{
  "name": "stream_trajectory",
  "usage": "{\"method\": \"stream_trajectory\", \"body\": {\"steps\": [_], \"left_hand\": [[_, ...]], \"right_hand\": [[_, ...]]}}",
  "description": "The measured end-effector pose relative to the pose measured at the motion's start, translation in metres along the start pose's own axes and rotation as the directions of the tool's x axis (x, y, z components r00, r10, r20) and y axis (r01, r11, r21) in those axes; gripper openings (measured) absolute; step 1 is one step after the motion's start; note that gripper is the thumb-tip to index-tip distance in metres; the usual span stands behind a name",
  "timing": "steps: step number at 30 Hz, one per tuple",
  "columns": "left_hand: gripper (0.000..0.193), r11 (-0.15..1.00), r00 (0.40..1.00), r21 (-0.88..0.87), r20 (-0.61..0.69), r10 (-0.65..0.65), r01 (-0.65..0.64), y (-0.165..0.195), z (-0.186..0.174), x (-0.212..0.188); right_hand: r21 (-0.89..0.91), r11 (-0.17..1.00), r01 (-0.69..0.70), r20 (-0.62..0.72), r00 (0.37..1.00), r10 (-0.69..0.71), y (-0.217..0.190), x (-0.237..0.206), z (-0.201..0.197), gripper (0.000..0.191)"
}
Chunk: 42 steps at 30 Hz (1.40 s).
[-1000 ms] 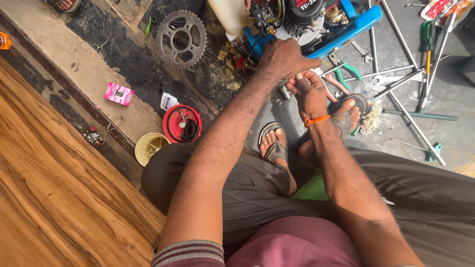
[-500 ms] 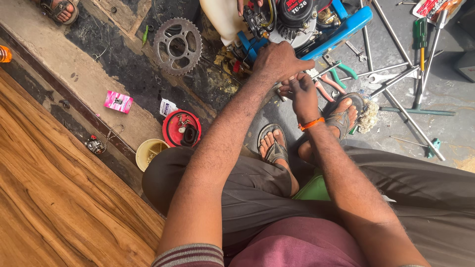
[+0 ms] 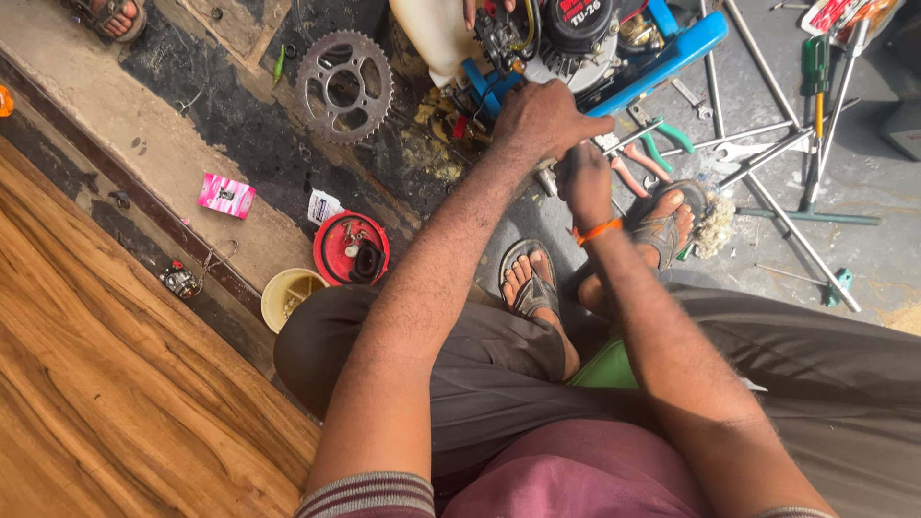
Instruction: The person sits on a small stool and uses a T-handle wrench to tighten bolts on a small blue and red engine. They then use pliers to adjust a hose connected to a large white plastic tank mounted above the engine.
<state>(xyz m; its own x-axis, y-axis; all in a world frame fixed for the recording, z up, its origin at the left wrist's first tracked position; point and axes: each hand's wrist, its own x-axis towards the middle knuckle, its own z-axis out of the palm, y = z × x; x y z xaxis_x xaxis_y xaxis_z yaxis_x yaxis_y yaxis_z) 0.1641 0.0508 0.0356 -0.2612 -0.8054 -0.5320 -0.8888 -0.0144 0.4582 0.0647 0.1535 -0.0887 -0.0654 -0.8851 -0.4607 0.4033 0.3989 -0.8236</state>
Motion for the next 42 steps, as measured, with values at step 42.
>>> {"method": "stream_trajectory", "body": {"steps": [42], "left_hand": [[0.073,1.000,0.994,0.010,-0.112,0.004,-0.003,-0.002,0.004,-0.007]], "right_hand": [[-0.963,0.161,0.215,0.164,0.946,-0.280,0.004,-0.012,-0.040,0.022]]}}
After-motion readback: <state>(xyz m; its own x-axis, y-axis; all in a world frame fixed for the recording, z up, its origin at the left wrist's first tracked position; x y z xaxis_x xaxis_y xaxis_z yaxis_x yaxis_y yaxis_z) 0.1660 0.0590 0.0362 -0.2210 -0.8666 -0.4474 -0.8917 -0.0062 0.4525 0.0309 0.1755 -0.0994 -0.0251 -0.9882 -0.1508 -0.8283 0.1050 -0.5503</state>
